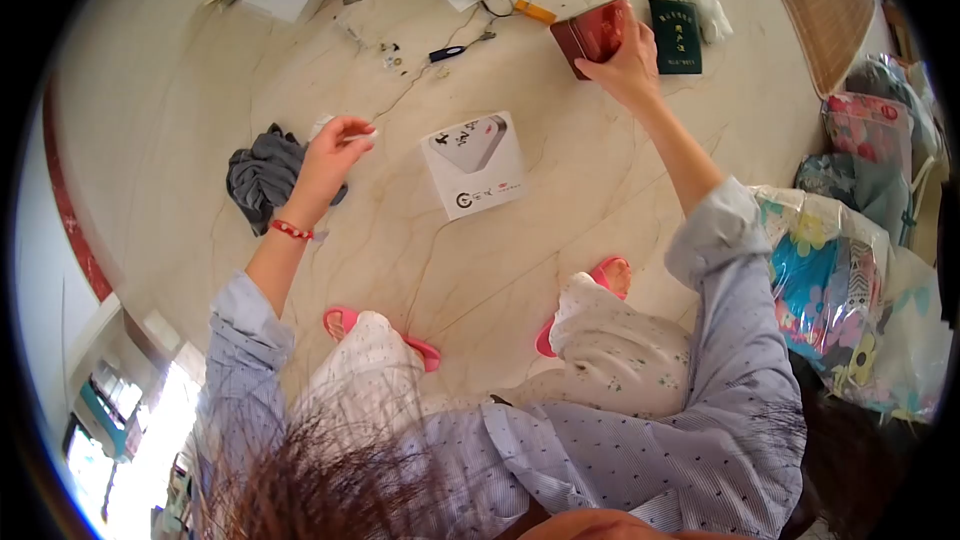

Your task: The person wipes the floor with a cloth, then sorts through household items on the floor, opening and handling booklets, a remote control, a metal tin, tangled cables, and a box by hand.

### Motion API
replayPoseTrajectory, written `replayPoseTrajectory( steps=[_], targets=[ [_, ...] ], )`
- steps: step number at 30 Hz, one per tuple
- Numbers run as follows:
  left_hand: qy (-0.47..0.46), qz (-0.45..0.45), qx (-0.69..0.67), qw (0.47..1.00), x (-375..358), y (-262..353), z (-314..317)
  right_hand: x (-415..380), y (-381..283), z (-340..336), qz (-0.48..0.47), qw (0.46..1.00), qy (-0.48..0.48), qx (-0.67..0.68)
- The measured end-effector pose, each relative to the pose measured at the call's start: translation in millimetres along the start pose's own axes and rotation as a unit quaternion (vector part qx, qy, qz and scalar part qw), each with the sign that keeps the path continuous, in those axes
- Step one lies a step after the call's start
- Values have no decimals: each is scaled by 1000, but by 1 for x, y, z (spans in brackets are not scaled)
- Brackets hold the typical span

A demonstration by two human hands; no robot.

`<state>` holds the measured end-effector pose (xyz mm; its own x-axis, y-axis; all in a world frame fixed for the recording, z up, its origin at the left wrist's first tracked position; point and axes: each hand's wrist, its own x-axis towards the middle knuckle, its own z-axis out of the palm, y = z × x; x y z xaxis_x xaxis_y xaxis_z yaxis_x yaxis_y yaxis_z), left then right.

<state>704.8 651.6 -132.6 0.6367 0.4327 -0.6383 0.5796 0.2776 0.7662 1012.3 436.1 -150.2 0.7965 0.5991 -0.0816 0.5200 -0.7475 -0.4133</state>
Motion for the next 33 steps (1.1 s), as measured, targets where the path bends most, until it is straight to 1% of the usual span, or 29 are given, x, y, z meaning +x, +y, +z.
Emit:
replayPoseTrajectory(
  steps=[1, 2, 3, 4, 5, 6, 7, 8, 9, 10, 11, 13, 14, 15, 16, 17, 19, 20, 22, 23, 24, 25, 26, 27, 29, 31, 33],
  targets=[
    [-8, 49, 71, 996, 4, -1, 2, -5, -3, -4, -52, 995, 1, 81],
    [-15, 96, 142, 985, 5, -2, 6, -11, -9, -8, -93, 987, -25, 130],
    [-23, 138, 179, 974, 2, 8, 15, -17, -20, -11, -99, 985, -34, 135],
    [-29, 179, 217, 959, -1, 19, 26, -22, -31, -13, -141, 971, -76, 178],
    [-44, 267, 254, 929, 7, 19, 32, -26, -42, -16, -183, 950, -119, 223],
    [-59, 350, 289, 889, 14, 19, 38, -31, -54, -16, -198, 935, -156, 249],
    [-60, 373, 296, 877, 12, 29, 49, -35, -68, -19, -204, 931, -164, 255],
    [-62, 396, 301, 865, 9, 40, 57, -40, -81, -23, -243, 923, -191, 228],
    [-56, 390, 303, 868, 10, 44, 61, -44, -91, -24, -281, 914, -216, 198],
    [-70, 385, 278, 877, 10, 45, 65, -49, -99, -23, -311, 909, -209, 184],
    [-85, 382, 253, 885, 9, 45, 65, -53, -105, -23, -312, 907, -214, 186],
    [-81, 380, 246, 888, 5, 41, 62, -58, -114, -24, -321, 902, -237, 163],
    [-79, 362, 237, 898, 2, 38, 60, -58, -115, -23, -321, 901, -240, 164],
    [-77, 345, 228, 907, 0, 36, 59, -58, -117, -22, -342, 893, -241, 169],
    [-77, 342, 228, 908, -1, 34, 58, -59, -118, -21, -360, 883, -244, 174],
    [-68, 354, 223, 906, -3, 32, 57, -58, -118, -21, -360, 883, -246, 176],
    [-57, 368, 221, 901, -5, 30, 54, -51, -116, -23, -318, 855, -311, 266],
    [-55, 366, 214, 904, -6, 28, 52, -49, -114, -22, -319, 855, -311, 267],
    [-55, 362, 207, 907, -9, 21, 52, -45, -107, -16, -315, 824, -341, 326],
    [-51, 360, 201, 910, -11, 18, 53, -41, -100, -13, -312, 825, -341, 327],
    [-46, 360, 195, 911, -11, 16, 53, -32, -92, -8, -219, 772, -386, 454],
    [-48, 361, 196, 911, -11, 14, 52, -25, -83, -5, -120, 697, -419, 569],
    [-40, 364, 196, 910, -11, 11, 52, -20, -75, -5, -94, 682, -411, 598],
    [-32, 366, 195, 909, -12, 8, 51, -15, -67, -4, -91, 681, -411, 599],
    [-19, 375, 213, 902, -14, 4, 48, -9, -53, -4, -16, 651, -403, 643],
    [-4, 387, 232, 892, -16, 3, 48, -10, -43, -2, -2, 649, -394, 651],
    [11, 407, 251, 878, -17, 3, 48, -11, -37, 0, 46, 643, -383, 662]
  ],
)
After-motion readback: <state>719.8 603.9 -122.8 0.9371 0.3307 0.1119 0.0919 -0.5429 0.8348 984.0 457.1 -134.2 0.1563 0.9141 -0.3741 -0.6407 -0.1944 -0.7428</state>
